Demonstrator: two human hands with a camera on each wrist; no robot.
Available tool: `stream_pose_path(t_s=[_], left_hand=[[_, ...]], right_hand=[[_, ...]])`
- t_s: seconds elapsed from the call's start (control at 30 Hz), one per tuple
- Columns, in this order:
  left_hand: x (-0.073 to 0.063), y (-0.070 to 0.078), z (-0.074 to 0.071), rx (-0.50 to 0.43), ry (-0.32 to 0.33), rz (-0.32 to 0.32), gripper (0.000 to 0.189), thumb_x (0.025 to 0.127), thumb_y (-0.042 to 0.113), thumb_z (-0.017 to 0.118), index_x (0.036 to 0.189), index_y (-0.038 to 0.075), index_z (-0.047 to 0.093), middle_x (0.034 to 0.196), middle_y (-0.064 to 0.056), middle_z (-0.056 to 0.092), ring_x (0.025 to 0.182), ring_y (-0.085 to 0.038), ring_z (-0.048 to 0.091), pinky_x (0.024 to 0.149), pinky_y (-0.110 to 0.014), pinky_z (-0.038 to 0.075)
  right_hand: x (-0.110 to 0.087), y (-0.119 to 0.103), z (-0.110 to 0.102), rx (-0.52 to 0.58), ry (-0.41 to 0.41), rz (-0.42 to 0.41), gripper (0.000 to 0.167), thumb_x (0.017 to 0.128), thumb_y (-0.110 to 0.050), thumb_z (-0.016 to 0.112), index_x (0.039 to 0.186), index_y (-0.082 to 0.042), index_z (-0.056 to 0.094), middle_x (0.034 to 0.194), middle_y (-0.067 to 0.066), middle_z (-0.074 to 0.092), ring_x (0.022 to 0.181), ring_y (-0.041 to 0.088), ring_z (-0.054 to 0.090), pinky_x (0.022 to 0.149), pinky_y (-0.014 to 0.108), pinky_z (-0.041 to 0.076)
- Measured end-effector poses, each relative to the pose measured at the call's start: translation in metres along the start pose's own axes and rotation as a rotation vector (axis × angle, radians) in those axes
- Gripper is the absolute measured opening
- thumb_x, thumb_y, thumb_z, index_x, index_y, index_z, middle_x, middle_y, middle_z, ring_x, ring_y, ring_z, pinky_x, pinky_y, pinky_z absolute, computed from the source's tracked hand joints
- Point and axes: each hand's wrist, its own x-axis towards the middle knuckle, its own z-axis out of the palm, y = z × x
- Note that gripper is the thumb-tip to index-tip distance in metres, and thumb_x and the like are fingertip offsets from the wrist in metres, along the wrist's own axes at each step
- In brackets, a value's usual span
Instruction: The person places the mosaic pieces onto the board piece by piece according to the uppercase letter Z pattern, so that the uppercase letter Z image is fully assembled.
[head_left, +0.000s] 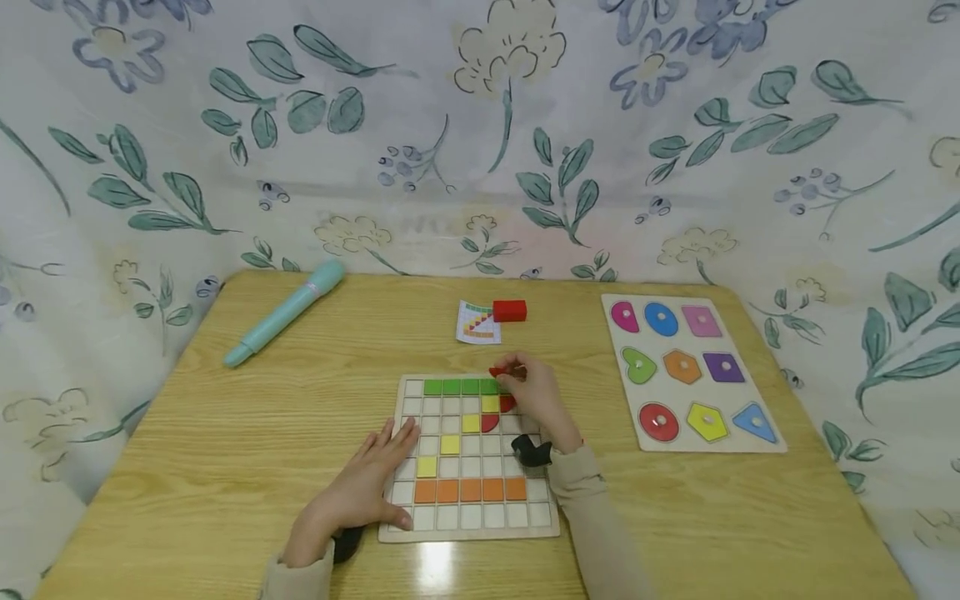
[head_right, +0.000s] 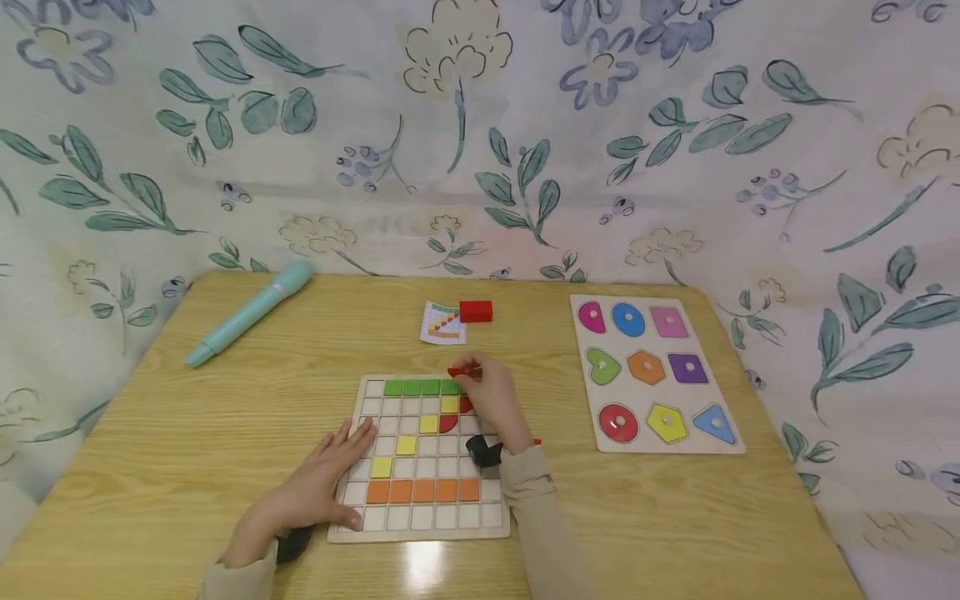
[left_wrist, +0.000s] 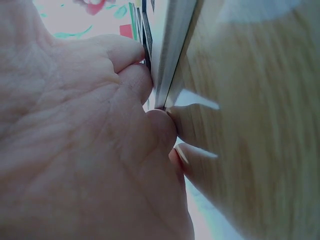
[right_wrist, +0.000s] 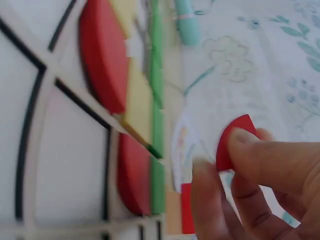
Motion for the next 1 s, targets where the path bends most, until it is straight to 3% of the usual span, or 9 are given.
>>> stream_pose_path(t_s=[0.1, 0.17, 0.33, 0.43, 0.73, 1.0], left_hand=[[-0.001, 0.000, -0.002, -0.007, 0.002, -0.008, 0.125, 0.056, 0.034, 0.088, 0.155, 0.009, 0.018, 0.163, -0.010, 0.010, 0.151, -0.039, -0.002, 0.120, -0.060, 0.000], [-0.001, 0.000, -0.003, -0.011, -0.001, -0.012, 0.125, 0.056, 0.035, 0.088, 0.155, 0.009, 0.017, 0.163, -0.010, 0.010, 0.151, -0.039, -0.002, 0.120, -0.060, 0.000], [-0.002, 0.001, -0.004, -0.015, 0.000, -0.023, 0.125, 0.055, 0.036, 0.088, 0.155, 0.009, 0.018, 0.163, -0.011, 0.010, 0.150, -0.040, -0.002, 0.120, -0.060, -0.001], [-0.001, 0.000, -0.003, -0.010, -0.001, -0.021, 0.125, 0.055, 0.036, 0.088, 0.155, 0.009, 0.018, 0.163, -0.011, 0.011, 0.150, -0.040, -0.002, 0.120, -0.060, -0.001], [0.001, 0.000, -0.001, -0.014, -0.005, -0.011, 0.125, 0.055, 0.037, 0.088, 0.155, 0.008, 0.019, 0.163, -0.011, 0.011, 0.151, -0.039, -0.002, 0.120, -0.060, 0.000], [-0.001, 0.000, -0.002, -0.005, 0.011, 0.011, 0.125, 0.055, 0.039, 0.087, 0.155, 0.007, 0.019, 0.162, -0.013, 0.013, 0.150, -0.042, 0.001, 0.119, -0.061, 0.001]], right_hand=[[-0.006, -0.002, -0.008, 0.109, -0.066, -0.002, 0.019, 0.091, 0.000, 0.063, 0.109, 0.000, 0.062, 0.107, 0.016, 0.064, 0.089, 0.023, 0.066, 0.071, 0.028, 0.056], [-0.011, -0.002, -0.010, 0.118, -0.138, 0.005, 0.021, 0.089, 0.000, 0.064, 0.110, 0.001, 0.062, 0.105, 0.015, 0.063, 0.086, 0.020, 0.066, 0.071, 0.026, 0.056], [-0.023, -0.004, -0.004, -0.054, -0.329, -0.010, 0.012, 0.089, -0.010, 0.068, 0.099, -0.004, 0.067, 0.091, 0.006, 0.066, 0.077, 0.011, 0.058, 0.068, 0.019, 0.050], [-0.028, -0.008, 0.005, -0.132, -0.377, -0.026, 0.007, 0.089, -0.014, 0.068, 0.092, -0.008, 0.068, 0.083, 0.002, 0.066, 0.069, 0.009, 0.056, 0.061, 0.019, 0.048], [-0.042, -0.021, 0.031, -0.176, -0.278, -0.017, 0.010, 0.085, -0.011, 0.072, 0.079, -0.006, 0.067, 0.065, 0.002, 0.063, 0.052, 0.006, 0.054, 0.050, 0.018, 0.046], [-0.049, -0.027, 0.044, -0.308, -0.155, -0.077, 0.014, 0.081, -0.009, 0.076, 0.070, -0.008, 0.067, 0.070, 0.002, 0.056, 0.065, 0.009, 0.044, 0.054, 0.018, 0.036]])
